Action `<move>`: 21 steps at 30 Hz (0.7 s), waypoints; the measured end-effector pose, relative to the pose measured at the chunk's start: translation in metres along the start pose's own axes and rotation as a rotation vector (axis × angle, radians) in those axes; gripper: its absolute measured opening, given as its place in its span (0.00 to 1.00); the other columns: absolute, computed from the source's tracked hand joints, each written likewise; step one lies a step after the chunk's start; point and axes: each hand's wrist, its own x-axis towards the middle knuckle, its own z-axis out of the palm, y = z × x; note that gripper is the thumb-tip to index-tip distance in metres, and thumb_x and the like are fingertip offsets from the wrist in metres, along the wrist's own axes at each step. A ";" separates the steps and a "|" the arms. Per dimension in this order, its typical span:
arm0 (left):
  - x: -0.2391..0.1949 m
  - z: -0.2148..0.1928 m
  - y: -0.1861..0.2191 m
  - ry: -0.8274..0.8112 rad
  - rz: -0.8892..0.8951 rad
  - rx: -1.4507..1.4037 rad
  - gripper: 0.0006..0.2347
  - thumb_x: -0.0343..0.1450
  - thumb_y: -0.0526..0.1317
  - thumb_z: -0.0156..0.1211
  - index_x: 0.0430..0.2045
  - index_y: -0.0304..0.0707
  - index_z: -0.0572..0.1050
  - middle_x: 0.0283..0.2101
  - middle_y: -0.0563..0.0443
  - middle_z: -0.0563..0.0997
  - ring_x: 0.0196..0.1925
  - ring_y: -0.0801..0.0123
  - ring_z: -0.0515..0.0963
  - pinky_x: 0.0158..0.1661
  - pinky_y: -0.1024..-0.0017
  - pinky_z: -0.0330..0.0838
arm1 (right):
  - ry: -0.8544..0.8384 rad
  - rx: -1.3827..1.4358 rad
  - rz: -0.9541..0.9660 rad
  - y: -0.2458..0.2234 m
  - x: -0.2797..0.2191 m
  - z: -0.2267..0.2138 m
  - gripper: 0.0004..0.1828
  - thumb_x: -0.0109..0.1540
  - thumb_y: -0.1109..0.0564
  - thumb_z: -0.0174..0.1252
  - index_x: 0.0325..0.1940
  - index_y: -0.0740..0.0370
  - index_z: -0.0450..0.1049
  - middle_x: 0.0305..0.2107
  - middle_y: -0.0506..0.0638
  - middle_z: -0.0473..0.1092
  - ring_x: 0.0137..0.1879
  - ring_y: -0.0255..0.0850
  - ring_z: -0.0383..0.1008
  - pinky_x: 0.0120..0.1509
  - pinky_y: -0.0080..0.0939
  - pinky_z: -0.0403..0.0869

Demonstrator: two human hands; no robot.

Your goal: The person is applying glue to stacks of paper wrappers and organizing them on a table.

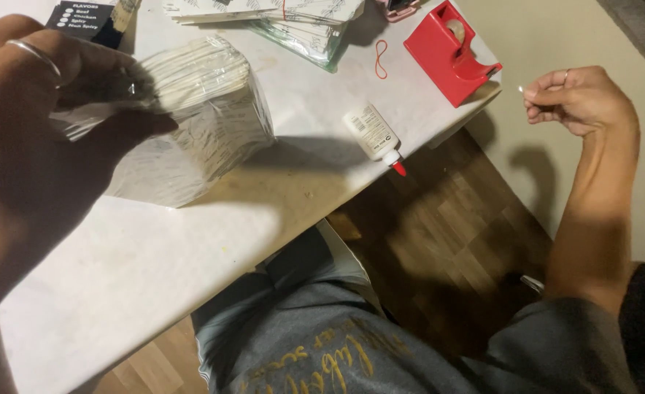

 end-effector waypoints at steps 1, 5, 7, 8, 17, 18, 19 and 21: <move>0.000 -0.001 0.002 -0.017 -0.010 -0.005 0.14 0.75 0.37 0.82 0.48 0.28 0.83 0.44 0.40 0.76 0.47 0.57 0.76 0.48 0.64 0.70 | 0.007 0.023 0.005 0.004 -0.001 0.000 0.07 0.64 0.62 0.66 0.40 0.66 0.74 0.29 0.53 0.70 0.32 0.40 0.73 0.41 0.36 0.80; 0.000 0.009 -0.012 0.010 -0.034 -0.113 0.18 0.72 0.33 0.83 0.50 0.19 0.81 0.49 0.34 0.73 0.46 0.55 0.79 0.49 0.64 0.74 | -0.004 0.096 0.018 0.027 0.008 0.010 0.06 0.63 0.64 0.66 0.41 0.66 0.75 0.28 0.55 0.72 0.33 0.40 0.76 0.42 0.35 0.83; 0.000 0.010 -0.013 -0.005 -0.032 -0.128 0.18 0.72 0.32 0.81 0.51 0.18 0.79 0.49 0.34 0.71 0.47 0.54 0.77 0.50 0.63 0.73 | 0.011 0.118 -0.041 0.044 0.017 0.017 0.08 0.62 0.64 0.67 0.42 0.66 0.75 0.28 0.54 0.73 0.32 0.40 0.77 0.40 0.35 0.82; 0.001 0.009 -0.012 -0.004 -0.033 -0.130 0.18 0.72 0.32 0.81 0.51 0.18 0.79 0.49 0.34 0.71 0.47 0.54 0.77 0.50 0.63 0.73 | 0.011 0.115 -0.042 0.046 0.020 0.027 0.08 0.62 0.64 0.67 0.42 0.66 0.75 0.28 0.54 0.73 0.32 0.40 0.77 0.40 0.35 0.82; -0.001 0.005 -0.015 0.069 0.173 0.082 0.12 0.76 0.40 0.87 0.43 0.35 0.85 0.45 0.45 0.85 0.48 0.55 0.80 0.53 0.59 0.70 | 0.547 -0.171 -0.340 0.096 0.081 -0.001 0.11 0.55 0.68 0.59 0.28 0.51 0.76 0.23 0.41 0.73 0.30 0.29 0.73 0.29 0.31 0.73; -0.001 0.004 -0.016 0.082 0.184 0.244 0.11 0.77 0.48 0.83 0.44 0.47 0.86 0.41 0.51 0.85 0.43 0.56 0.82 0.46 0.59 0.70 | 0.654 -0.497 -0.635 0.090 0.083 -0.021 0.12 0.56 0.68 0.56 0.34 0.54 0.79 0.29 0.44 0.76 0.34 0.34 0.76 0.36 0.33 0.74; 0.000 0.001 -0.020 0.098 0.193 0.413 0.11 0.77 0.56 0.78 0.45 0.58 0.87 0.36 0.57 0.85 0.39 0.58 0.83 0.40 0.59 0.71 | 0.733 -0.814 -0.945 0.079 0.093 -0.038 0.16 0.56 0.68 0.53 0.40 0.58 0.83 0.34 0.48 0.78 0.39 0.40 0.79 0.43 0.36 0.73; 0.006 0.001 -0.016 0.115 0.218 0.363 0.09 0.73 0.52 0.78 0.40 0.57 0.85 0.37 0.56 0.85 0.39 0.55 0.83 0.36 0.57 0.70 | 0.543 -0.626 -0.957 0.028 0.074 -0.028 0.12 0.67 0.71 0.52 0.50 0.61 0.74 0.41 0.51 0.70 0.44 0.40 0.69 0.51 0.39 0.67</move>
